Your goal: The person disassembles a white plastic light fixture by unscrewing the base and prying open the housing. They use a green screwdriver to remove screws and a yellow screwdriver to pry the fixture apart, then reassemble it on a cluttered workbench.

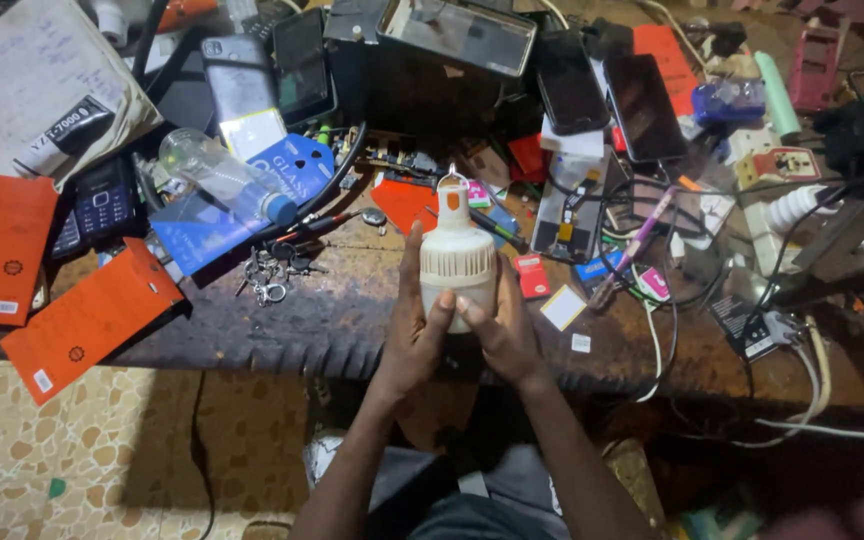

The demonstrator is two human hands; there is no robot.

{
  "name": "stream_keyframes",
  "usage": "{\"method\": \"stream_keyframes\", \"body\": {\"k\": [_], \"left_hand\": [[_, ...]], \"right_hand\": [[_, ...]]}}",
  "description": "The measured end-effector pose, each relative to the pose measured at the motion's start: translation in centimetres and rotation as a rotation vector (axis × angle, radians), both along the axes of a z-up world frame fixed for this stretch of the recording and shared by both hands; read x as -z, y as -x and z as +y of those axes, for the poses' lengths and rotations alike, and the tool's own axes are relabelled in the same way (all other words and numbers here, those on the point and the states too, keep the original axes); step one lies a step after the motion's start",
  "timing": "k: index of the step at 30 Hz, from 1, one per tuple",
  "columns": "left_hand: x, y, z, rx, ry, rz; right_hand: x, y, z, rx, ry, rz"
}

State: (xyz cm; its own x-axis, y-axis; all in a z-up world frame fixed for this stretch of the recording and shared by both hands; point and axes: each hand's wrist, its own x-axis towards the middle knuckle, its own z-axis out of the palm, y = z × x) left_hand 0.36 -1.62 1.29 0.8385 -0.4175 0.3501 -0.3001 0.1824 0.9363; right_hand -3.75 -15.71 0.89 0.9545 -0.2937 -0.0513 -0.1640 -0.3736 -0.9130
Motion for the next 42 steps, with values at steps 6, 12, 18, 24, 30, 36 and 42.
{"method": "stream_keyframes", "body": {"k": [6, 12, 18, 24, 30, 36, 42], "left_hand": [[0.4, 0.0, -0.2, -0.001, -0.002, -0.009], [0.2, -1.2, 0.9, 0.220, 0.145, 0.059], [1.4, -1.7, 1.3, 0.185, 0.024, -0.049], [1.8, -1.4, -0.3, 0.111, 0.034, -0.077], [1.6, -0.5, -1.1, 0.057, 0.028, -0.040], [1.0, -1.3, 0.0, 0.158, 0.045, -0.025], [0.9, -1.5, 1.1, 0.254, 0.102, 0.122]], "right_hand": [[4.2, -0.2, -1.0, -0.040, -0.306, -0.413], [0.3, 0.4, -0.6, -0.054, -0.077, -0.162], [-4.8, -0.2, 0.0, -0.097, 0.118, 0.178], [0.5, -0.3, -1.7, -0.102, -0.094, -0.068], [4.6, -1.0, -1.0, -0.021, -0.358, -0.463], [2.8, -0.6, -3.1, -0.154, -0.355, -0.280], [-0.5, 0.7, 1.3, -0.117, -0.925, -0.348]]}}
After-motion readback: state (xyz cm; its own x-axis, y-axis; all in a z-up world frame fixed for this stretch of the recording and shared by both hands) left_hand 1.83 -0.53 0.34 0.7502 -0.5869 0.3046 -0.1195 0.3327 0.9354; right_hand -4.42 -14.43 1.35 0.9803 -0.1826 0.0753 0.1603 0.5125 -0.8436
